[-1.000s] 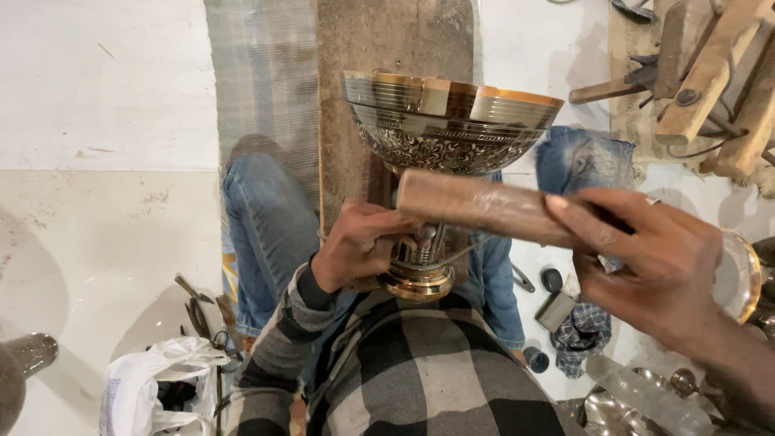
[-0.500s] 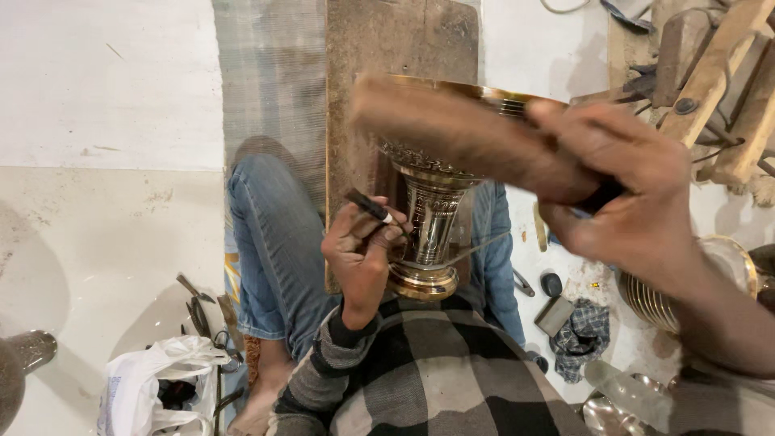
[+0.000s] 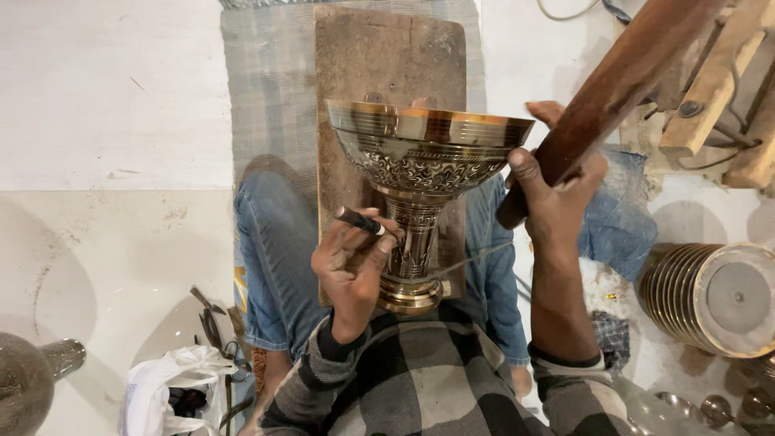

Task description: The person sits on the floor holding an ornate brass bowl steady and strikes a small punch against its embossed base with a wooden mallet, repositioning the punch around the decorated stem to shape and refine the metalwork.

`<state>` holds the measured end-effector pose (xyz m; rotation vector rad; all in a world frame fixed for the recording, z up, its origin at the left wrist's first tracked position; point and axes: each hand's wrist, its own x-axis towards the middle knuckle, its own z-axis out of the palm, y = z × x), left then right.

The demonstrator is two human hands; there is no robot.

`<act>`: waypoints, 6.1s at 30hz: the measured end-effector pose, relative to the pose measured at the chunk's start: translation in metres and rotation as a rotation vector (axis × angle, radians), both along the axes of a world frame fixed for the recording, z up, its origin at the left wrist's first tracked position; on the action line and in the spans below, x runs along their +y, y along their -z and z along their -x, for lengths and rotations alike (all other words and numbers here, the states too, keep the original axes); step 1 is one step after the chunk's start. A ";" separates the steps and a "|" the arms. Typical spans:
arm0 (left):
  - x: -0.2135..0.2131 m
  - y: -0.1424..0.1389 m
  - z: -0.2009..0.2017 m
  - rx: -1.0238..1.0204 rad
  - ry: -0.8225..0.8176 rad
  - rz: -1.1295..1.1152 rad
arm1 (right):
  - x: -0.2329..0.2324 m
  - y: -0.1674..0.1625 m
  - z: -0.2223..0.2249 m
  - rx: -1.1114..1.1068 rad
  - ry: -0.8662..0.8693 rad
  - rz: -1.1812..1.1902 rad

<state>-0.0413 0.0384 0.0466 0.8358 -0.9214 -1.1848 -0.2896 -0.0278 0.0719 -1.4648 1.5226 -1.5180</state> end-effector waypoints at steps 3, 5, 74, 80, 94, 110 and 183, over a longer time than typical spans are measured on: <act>-0.010 0.000 0.007 -0.031 -0.006 -0.012 | 0.029 -0.004 -0.004 0.307 0.105 0.213; -0.018 0.000 0.011 -0.119 -0.006 0.039 | 0.046 -0.003 -0.001 0.239 0.091 0.216; -0.087 -0.034 -0.014 -0.912 0.516 0.718 | 0.193 0.044 -0.021 0.565 0.288 -0.051; -0.036 -0.003 -0.004 -0.158 0.040 0.092 | 0.154 0.012 -0.040 0.171 0.262 -0.229; -0.034 0.014 -0.012 -0.060 0.007 0.073 | -0.001 -0.147 -0.037 1.231 -0.509 0.041; -0.032 0.013 -0.014 -0.135 -0.033 0.094 | -0.042 -0.202 -0.095 2.058 -0.707 -0.387; -0.032 -0.038 0.019 -0.937 0.209 0.303 | 0.059 -0.096 0.067 0.477 -0.304 -0.065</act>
